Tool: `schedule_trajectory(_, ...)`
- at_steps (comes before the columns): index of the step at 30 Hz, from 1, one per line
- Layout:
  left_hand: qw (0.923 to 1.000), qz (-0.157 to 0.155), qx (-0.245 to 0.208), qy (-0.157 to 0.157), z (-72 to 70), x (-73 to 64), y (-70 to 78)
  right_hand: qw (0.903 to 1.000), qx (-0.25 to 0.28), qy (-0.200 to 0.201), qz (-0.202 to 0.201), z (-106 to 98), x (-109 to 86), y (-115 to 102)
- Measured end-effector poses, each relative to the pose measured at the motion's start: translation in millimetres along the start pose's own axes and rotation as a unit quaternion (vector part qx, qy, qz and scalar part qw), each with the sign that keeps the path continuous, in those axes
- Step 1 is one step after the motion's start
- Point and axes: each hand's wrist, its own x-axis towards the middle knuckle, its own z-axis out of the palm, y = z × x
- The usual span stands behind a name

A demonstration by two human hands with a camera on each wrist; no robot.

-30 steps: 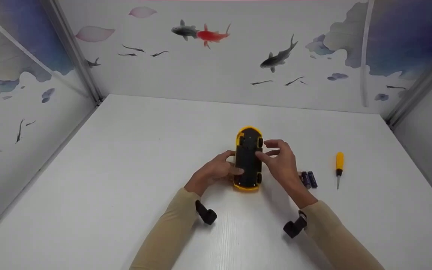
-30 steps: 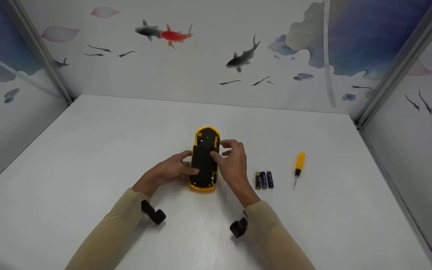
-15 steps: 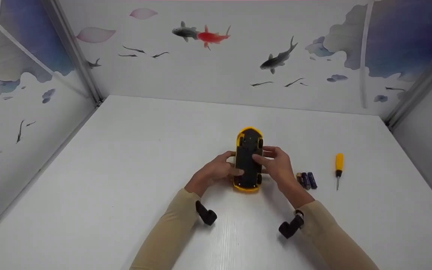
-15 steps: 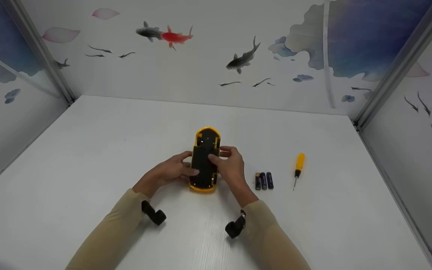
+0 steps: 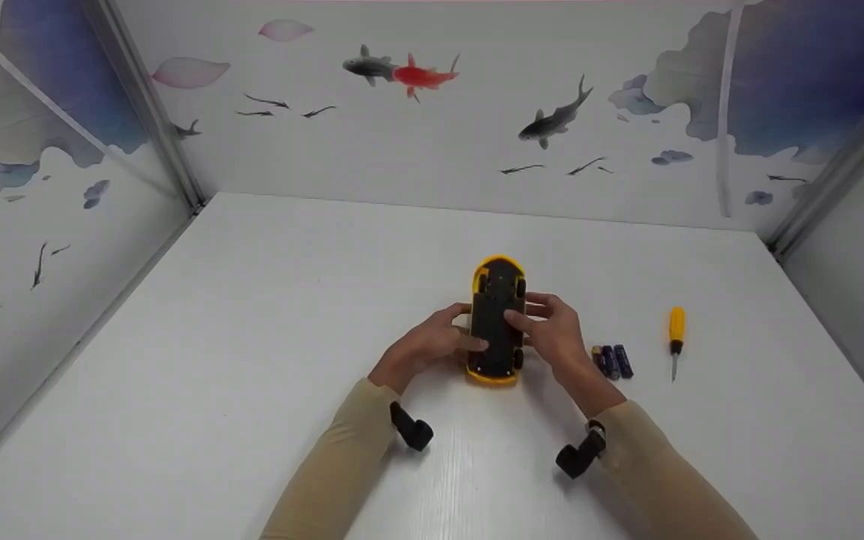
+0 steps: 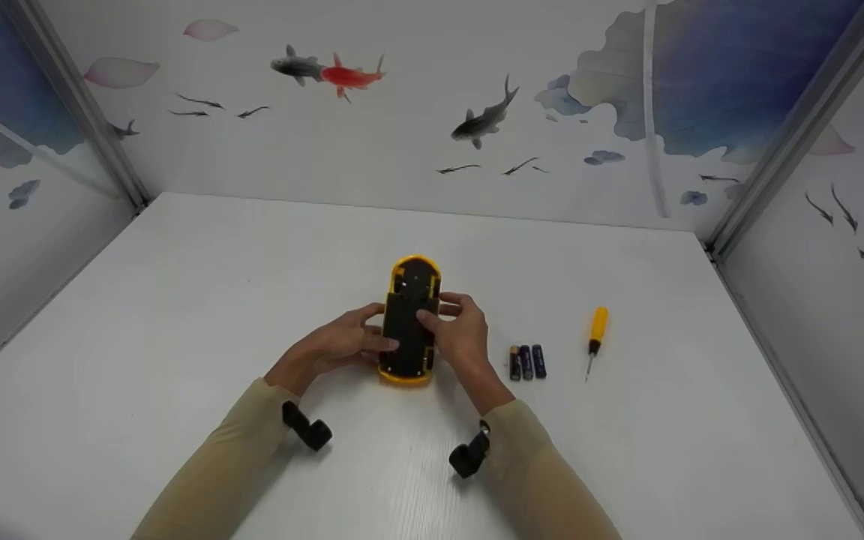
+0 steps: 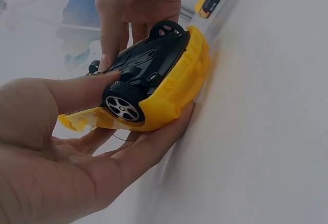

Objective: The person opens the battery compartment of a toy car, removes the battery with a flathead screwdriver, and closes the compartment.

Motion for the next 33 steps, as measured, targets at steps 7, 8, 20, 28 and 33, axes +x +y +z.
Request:
schedule_trajectory(7,0.9999,0.001,-0.003,0.012,0.5,1.2,0.3,0.9999,-0.010,0.004,-0.012,0.0,-1.0,1.6)
schedule_trajectory(8,0.9999,0.001,-0.009,0.013,0.7,1.8,0.3,0.9998,-0.009,0.004,-0.014,-0.1,-1.1,1.7)
schedule_trajectory(20,0.9996,-0.006,-0.027,0.007,0.0,3.0,0.9,0.9998,-0.008,-0.009,-0.018,-1.9,-1.6,4.3)
schedule_trajectory(28,0.9952,0.000,-0.098,-0.004,0.7,4.0,0.0,0.9985,-0.018,-0.030,-0.043,-5.8,-5.6,-0.2)
schedule_trajectory(33,0.9940,0.005,-0.109,-0.003,0.0,3.3,-1.2,0.9987,-0.018,-0.035,-0.032,-4.3,-5.7,0.9)
